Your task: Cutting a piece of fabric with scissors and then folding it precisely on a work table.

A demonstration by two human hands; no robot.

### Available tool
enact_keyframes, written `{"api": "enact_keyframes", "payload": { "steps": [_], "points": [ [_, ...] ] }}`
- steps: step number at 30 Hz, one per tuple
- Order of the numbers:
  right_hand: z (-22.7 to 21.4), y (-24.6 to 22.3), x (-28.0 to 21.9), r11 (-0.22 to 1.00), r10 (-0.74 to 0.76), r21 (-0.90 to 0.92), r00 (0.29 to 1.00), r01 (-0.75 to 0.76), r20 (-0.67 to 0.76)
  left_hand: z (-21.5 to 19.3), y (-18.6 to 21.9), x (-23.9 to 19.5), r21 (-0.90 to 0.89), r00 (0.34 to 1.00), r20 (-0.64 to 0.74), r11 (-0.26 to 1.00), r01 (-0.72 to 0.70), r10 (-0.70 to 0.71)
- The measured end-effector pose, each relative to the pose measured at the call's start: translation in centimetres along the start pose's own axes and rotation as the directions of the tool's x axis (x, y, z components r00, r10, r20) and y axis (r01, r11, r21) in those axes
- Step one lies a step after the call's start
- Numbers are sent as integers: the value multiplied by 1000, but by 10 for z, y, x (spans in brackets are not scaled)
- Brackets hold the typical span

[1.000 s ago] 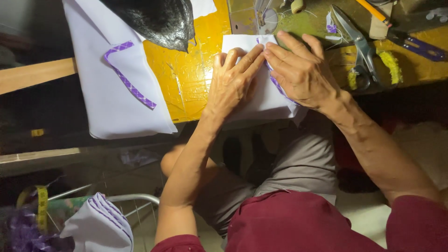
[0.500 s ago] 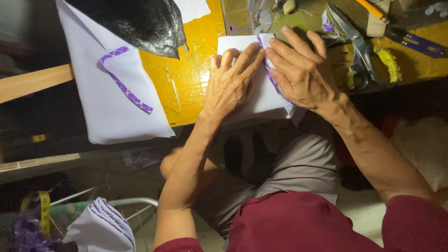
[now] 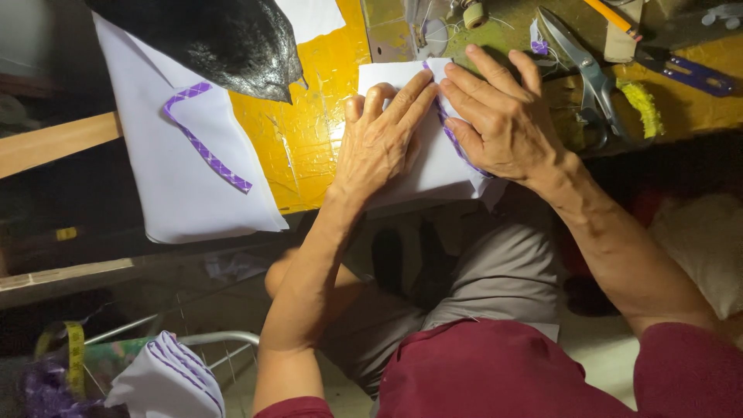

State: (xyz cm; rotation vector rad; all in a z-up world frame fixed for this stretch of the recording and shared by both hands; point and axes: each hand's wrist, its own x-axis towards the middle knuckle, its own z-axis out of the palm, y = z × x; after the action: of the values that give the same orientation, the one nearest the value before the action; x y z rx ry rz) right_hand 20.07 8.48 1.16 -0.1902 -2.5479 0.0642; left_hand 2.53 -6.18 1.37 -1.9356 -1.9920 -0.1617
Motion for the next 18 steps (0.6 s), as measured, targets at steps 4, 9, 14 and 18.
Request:
{"api": "enact_keyframes", "payload": {
  "steps": [4,9,14,18],
  "points": [
    [-4,0,2,1000,-8,-18,1000,8,-3,1,0,0,-1,1000,12,1000,-2,2],
    [-5,-2,4,999,2,-36,999,-4,-32,3,0,-1,11,1000,29,1000,-4,4],
    [-5,-4,3,999,13,-40,999,-15,-45,2,0,0,31,999,41,1000,-4,3],
    [-6,-4,4,999,5,-44,999,-7,-51,-3,1,2,36,999,47,999,-20,19]
  ]
}}
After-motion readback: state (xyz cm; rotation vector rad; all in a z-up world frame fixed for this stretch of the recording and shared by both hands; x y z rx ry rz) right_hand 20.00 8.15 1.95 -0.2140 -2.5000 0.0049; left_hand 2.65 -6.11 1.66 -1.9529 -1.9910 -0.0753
